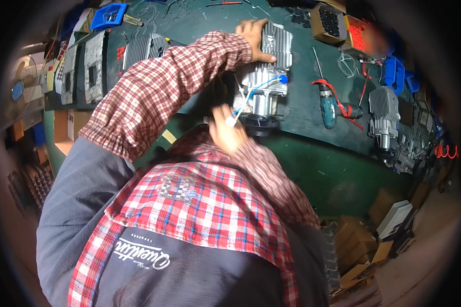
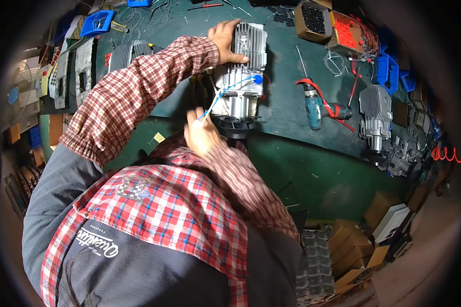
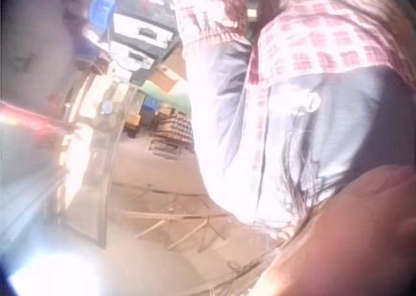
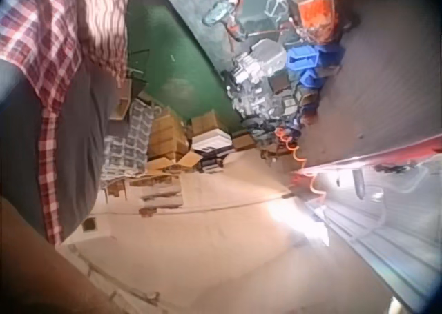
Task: The person assembles a silver finned electronic component on a green workbench. They connect wires, insert screws, and use a cordless drill to tighten fasteners. The person also picks up a small metal piece from a box and places it on the component before continuing to secure it with the drill.
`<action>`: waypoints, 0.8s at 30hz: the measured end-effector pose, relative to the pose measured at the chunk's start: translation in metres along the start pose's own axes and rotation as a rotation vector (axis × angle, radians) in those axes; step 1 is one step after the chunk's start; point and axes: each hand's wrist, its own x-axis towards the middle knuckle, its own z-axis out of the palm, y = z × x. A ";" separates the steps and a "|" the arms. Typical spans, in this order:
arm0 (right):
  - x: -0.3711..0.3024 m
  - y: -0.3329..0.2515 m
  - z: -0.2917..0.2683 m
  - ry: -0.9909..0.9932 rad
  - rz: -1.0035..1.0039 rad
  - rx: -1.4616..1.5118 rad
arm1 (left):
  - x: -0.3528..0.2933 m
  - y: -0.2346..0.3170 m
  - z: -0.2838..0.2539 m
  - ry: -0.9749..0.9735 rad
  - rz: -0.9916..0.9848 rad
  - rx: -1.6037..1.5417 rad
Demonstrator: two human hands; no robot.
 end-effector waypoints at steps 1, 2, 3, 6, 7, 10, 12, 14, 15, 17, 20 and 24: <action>0.025 -0.001 0.032 0.111 0.168 -0.085 | 0.003 0.008 0.002 -0.020 -0.031 -0.012; 0.046 0.005 0.064 0.212 0.344 -0.160 | 0.007 0.021 0.001 -0.049 -0.069 -0.021; 0.067 0.023 0.094 0.219 0.405 -0.316 | 0.006 0.030 -0.002 -0.069 -0.111 -0.019; 0.089 0.048 0.138 0.324 0.594 -0.677 | 0.006 0.033 0.003 -0.050 -0.085 -0.068; 0.086 0.053 0.142 0.263 0.551 -0.679 | 0.004 0.028 0.003 -0.032 -0.072 -0.050; 0.083 0.060 0.132 0.203 0.440 -0.647 | 0.001 0.024 0.001 -0.010 -0.059 -0.062; 0.078 0.050 0.107 0.407 0.467 -0.351 | 0.004 0.025 -0.001 -0.062 -0.091 -0.122; 0.078 0.050 0.097 0.082 0.716 0.063 | 0.003 0.027 0.000 -0.044 -0.115 -0.055; 0.069 0.055 0.084 0.013 0.676 0.291 | 0.002 0.033 -0.007 -0.060 -0.116 -0.037; 0.054 0.047 0.058 -0.097 0.657 0.466 | 0.003 0.031 -0.005 -0.083 -0.134 -0.035; 0.046 0.026 0.045 -0.171 0.605 0.222 | 0.001 0.038 -0.011 -0.131 -0.177 -0.009; 0.015 0.000 -0.019 -0.516 0.285 -0.006 | 0.003 0.041 -0.011 -0.156 -0.145 -0.012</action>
